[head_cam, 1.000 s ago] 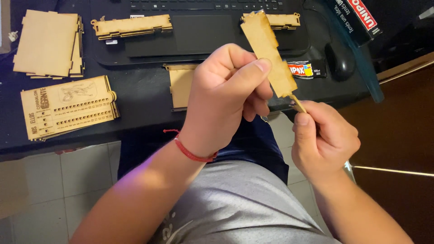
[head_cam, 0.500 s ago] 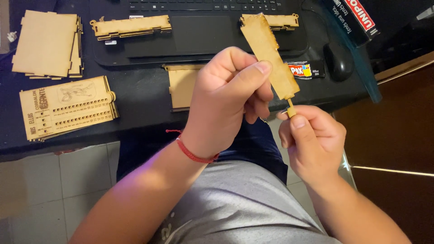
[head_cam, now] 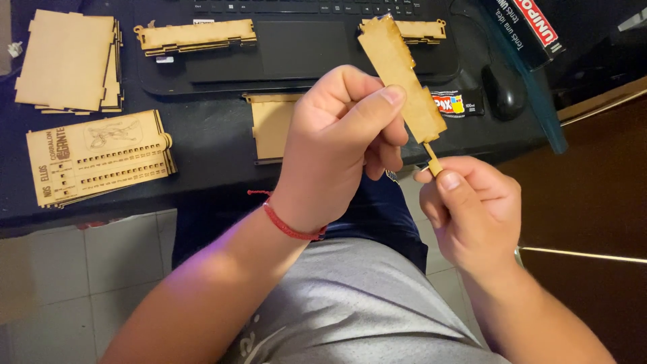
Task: Assembling laser-cut wooden box components by applying glue and fitting pieces together.
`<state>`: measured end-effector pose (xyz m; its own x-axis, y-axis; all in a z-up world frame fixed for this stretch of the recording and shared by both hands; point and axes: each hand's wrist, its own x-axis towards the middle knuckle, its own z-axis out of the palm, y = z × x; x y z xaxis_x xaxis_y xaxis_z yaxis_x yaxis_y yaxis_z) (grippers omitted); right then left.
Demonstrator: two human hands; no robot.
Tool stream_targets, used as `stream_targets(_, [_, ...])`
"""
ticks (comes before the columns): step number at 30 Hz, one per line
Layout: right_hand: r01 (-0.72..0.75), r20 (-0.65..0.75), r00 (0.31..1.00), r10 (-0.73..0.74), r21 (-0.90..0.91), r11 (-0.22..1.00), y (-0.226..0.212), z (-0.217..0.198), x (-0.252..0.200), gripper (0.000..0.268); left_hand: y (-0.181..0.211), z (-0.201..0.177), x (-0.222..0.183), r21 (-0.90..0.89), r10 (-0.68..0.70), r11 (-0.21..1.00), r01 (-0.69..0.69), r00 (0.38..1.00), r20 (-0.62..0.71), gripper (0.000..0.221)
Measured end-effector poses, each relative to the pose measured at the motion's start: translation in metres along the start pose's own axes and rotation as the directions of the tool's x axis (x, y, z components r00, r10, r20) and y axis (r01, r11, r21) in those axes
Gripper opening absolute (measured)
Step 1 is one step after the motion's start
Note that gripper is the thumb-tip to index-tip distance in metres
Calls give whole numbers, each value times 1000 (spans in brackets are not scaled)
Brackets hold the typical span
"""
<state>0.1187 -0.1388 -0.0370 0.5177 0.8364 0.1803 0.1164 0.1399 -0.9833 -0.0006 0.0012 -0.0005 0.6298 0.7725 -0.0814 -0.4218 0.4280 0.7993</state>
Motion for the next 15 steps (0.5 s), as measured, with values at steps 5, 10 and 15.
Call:
stream_targets(5, [-6, 31, 999, 9, -78, 997, -6, -1, 0, 29, 2, -1, -1, 12, -20, 1000, 20, 1000, -7, 16])
stream_targets(10, [6, 20, 1000, -3, -171, 985, -10, -5, 3, 24, 4, -1, -2, 10, -9, 1000, 9, 1000, -4, 15])
stream_targets(15, [64, 34, 998, -59, -201, 978, -11, -7, 4, 25, 2, -1, -1, 4, -17, 1000, 17, 1000, -9, 15])
